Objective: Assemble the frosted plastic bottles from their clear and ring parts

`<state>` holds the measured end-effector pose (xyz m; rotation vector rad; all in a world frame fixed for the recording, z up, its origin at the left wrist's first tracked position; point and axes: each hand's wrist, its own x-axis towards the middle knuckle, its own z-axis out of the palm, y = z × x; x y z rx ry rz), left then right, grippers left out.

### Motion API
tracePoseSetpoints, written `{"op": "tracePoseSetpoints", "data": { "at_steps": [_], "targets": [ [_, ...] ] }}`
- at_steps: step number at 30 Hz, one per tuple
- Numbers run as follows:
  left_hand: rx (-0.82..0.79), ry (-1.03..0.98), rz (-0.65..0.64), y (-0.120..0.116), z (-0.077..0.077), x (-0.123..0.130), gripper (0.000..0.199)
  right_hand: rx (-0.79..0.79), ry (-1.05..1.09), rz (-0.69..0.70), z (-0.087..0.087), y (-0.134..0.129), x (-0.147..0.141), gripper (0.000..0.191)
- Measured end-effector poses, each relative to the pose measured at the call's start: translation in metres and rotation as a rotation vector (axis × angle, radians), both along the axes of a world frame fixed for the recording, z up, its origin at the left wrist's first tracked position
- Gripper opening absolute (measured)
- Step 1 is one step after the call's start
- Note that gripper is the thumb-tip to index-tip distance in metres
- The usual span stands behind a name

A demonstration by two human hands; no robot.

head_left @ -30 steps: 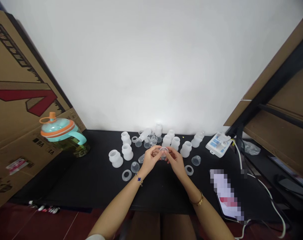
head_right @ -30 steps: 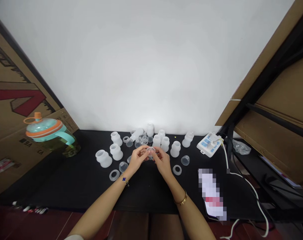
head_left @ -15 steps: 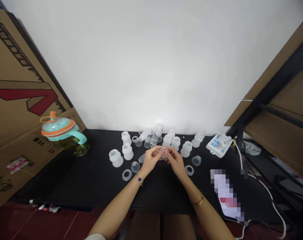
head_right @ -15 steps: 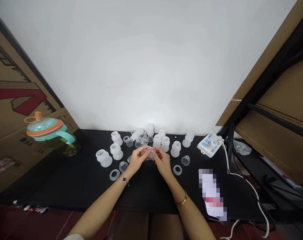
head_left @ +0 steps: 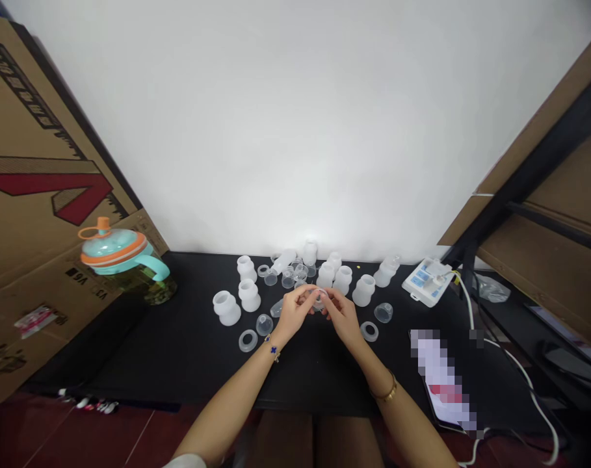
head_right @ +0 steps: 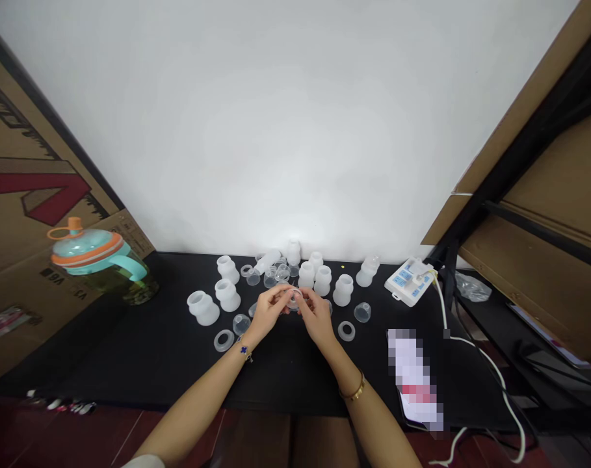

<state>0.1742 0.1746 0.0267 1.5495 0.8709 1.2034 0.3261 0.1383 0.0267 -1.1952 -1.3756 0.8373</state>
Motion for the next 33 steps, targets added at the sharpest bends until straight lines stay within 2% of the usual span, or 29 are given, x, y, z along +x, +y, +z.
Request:
{"op": "tracePoseSetpoints", "data": {
  "at_steps": [15, 33],
  "targets": [
    [0.103, 0.168, 0.058, -0.0050, -0.0021, 0.0008, 0.037, -0.017, -0.023, 0.020, -0.0023, 0.0010, 0.0017, 0.044],
    [0.146, 0.212, 0.054, -0.0073, 0.0025, -0.0005, 0.034, -0.007, -0.070, 0.036, -0.0044, 0.0018, 0.0045, 0.044]
  ]
}}
